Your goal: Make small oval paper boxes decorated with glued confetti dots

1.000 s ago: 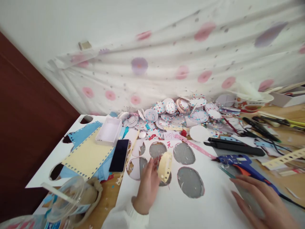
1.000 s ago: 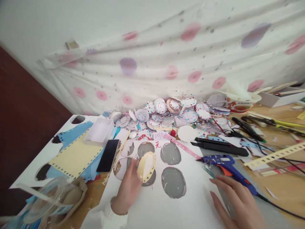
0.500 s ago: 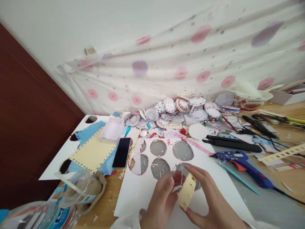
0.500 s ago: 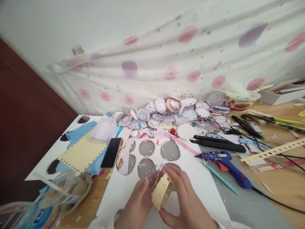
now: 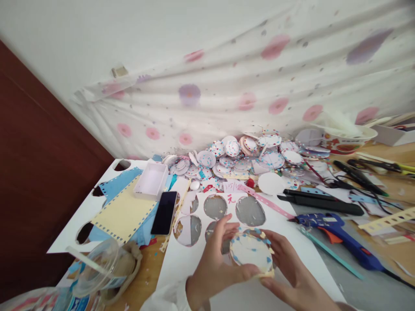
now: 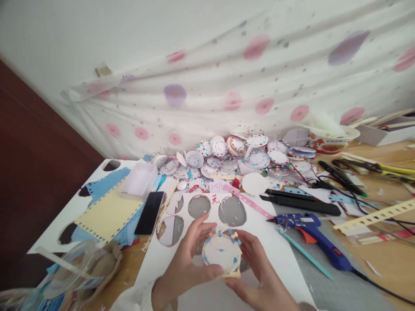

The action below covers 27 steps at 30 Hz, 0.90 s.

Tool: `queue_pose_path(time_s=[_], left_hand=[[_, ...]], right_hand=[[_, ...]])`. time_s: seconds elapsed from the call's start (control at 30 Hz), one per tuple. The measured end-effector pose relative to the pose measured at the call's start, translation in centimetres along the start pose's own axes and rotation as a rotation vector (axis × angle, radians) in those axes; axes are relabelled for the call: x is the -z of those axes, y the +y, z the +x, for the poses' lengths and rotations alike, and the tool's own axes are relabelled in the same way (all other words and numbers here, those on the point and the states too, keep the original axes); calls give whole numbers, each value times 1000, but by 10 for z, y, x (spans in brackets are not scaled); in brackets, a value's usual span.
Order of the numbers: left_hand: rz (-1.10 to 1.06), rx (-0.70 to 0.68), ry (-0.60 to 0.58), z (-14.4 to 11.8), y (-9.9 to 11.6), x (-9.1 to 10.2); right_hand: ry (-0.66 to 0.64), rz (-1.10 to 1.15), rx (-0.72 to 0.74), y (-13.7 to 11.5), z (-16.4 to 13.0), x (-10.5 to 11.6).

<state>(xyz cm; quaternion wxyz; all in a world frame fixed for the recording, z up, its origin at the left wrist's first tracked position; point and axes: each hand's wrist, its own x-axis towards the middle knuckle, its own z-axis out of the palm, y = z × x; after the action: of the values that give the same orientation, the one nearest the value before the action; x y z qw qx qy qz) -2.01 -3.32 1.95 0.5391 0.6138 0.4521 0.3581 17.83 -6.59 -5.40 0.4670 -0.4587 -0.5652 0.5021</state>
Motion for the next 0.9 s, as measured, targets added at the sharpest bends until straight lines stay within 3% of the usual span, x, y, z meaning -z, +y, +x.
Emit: queue_pose_path(time_s=[0.1, 0.23, 0.3, 0.4, 0.5, 0.67, 0.8, 0.9], left_hand=[[136, -74, 49, 9, -5, 11], [431, -112, 114, 17, -13, 32], [519, -85, 108, 16, -18, 43], [543, -20, 98, 3, -26, 53], [485, 31, 60, -15, -32, 48], [251, 123, -22, -27, -37, 19], [203, 61, 28, -23, -32, 18], [337, -23, 211, -11, -37, 44]], right_hand=[[29, -26, 2, 7, 3, 0], [-131, -160, 17, 9, 9, 9], [-207, -221, 25, 9, 13, 14], [-218, -240, 10, 11, 18, 20], [-224, -232, 20, 16, 17, 22], [-287, -246, 113, 20, 9, 18], [-158, -438, 257, 5, 2, 24], [241, -764, 322, 2, -4, 57]])
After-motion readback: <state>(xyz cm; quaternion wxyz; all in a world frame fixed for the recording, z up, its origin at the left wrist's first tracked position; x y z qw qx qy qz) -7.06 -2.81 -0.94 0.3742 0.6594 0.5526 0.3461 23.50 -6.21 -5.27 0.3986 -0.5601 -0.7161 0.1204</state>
